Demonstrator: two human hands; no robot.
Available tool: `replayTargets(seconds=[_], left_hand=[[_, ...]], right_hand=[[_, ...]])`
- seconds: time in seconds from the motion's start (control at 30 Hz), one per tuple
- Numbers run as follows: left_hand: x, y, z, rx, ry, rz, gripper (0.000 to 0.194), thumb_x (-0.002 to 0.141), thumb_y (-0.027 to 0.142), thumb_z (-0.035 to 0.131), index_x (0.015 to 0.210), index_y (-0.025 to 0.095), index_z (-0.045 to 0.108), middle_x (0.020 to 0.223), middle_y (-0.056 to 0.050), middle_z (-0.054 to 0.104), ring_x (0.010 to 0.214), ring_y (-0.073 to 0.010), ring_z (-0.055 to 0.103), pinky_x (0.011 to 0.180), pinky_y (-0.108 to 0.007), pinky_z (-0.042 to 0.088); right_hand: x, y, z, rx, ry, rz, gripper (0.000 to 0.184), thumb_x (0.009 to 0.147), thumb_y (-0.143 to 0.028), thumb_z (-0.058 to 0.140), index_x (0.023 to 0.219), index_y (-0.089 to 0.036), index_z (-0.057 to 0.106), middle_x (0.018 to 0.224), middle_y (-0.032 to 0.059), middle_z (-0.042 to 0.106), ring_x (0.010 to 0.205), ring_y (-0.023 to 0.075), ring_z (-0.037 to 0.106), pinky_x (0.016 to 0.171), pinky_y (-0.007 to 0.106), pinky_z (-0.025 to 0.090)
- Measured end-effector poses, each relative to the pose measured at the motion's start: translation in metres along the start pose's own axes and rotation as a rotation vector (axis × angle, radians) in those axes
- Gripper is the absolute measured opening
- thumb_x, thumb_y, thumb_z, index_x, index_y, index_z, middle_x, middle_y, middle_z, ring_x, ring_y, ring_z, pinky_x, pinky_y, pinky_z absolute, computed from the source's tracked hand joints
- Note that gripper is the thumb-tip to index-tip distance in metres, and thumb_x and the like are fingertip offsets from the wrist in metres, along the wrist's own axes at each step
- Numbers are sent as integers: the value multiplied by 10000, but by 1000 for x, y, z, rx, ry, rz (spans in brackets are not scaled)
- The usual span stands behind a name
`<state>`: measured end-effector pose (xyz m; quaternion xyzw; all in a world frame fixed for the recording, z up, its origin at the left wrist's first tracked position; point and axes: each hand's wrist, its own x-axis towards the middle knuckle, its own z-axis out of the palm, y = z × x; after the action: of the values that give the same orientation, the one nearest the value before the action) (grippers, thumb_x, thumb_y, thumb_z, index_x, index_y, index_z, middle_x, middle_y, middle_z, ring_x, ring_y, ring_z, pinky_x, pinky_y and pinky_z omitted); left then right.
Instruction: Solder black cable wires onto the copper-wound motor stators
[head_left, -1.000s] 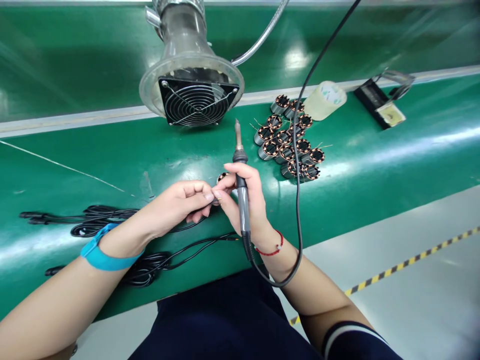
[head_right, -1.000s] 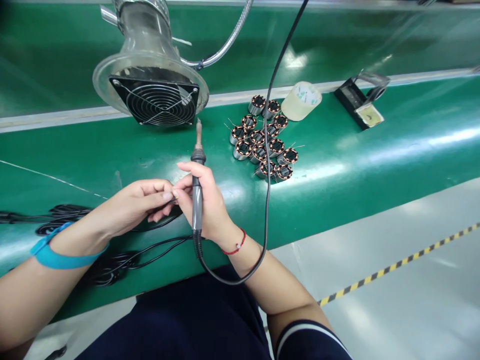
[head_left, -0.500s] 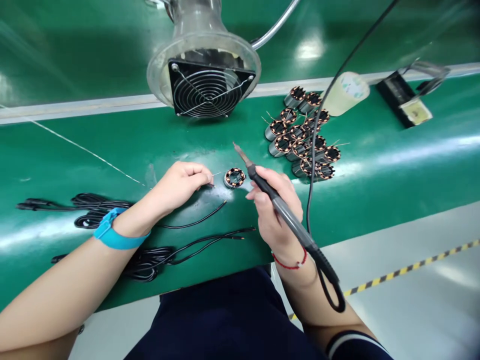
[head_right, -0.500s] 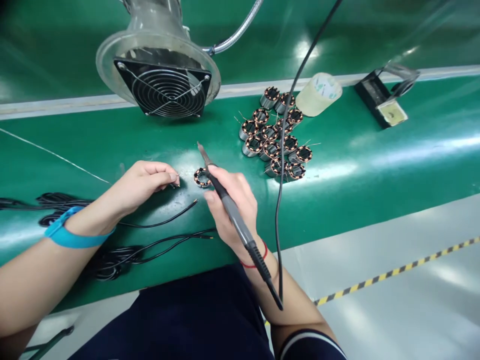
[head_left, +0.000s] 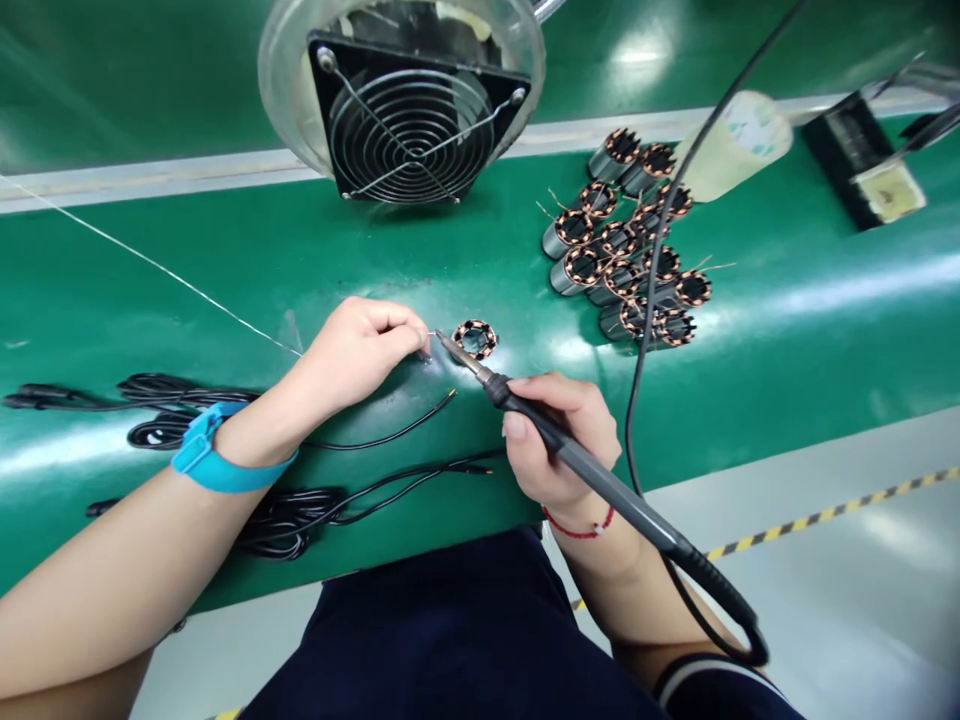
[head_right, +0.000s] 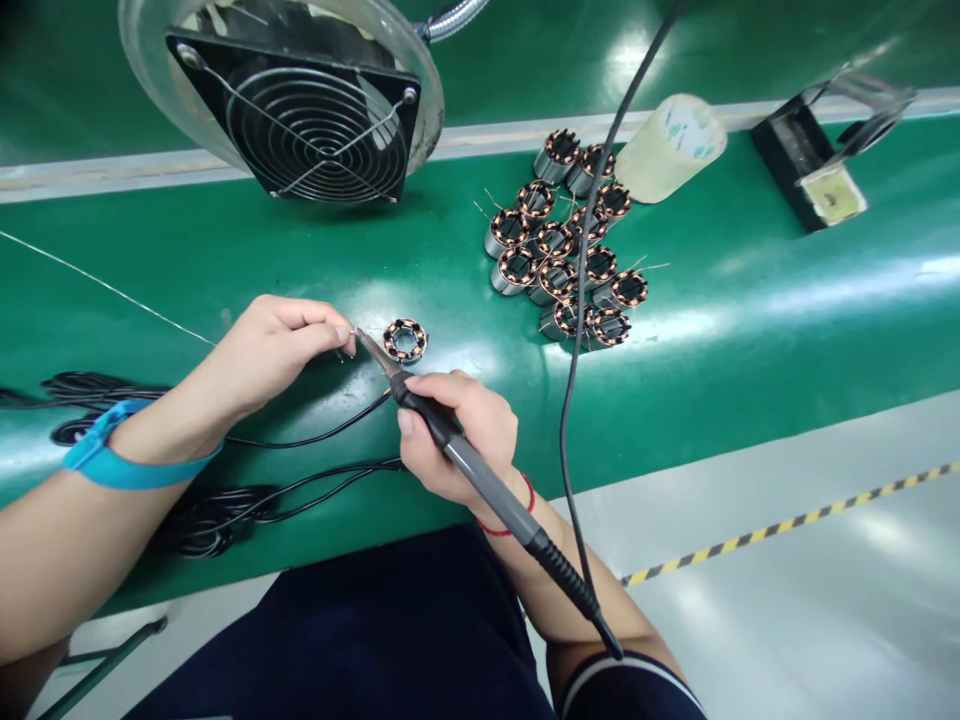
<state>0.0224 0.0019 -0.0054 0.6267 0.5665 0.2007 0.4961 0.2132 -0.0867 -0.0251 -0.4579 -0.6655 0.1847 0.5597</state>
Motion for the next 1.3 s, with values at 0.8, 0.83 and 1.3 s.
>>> replayTargets(seconds=[0.8,0.83,1.3], left_hand=[[0,2,0,-14,4,-2,199,737,222,542,580,207,663,684,13,690,719,-155,605,723,-265,437],[0,2,0,-15,4,-2,199,737,222,543,580,208,664,682,13,690,720,-154,606,728,-264,438],[0,3,0,-23,10,-15,201,738,221,544,582,205,670,681,11,691,711,-150,598,714,-261,429]], right_hand=[[-7,2,0,-23,8,101,239,853,-248,630,1092,-257,617,894,20,721,720,178,728,621,329,606],[-7,2,0,-21,2,99,238,849,-241,635,1087,-254,620,900,21,721,715,173,727,617,321,603],[-8,3,1,39,27,113,270,843,-227,646,1110,-255,620,889,21,712,674,164,696,586,319,588]])
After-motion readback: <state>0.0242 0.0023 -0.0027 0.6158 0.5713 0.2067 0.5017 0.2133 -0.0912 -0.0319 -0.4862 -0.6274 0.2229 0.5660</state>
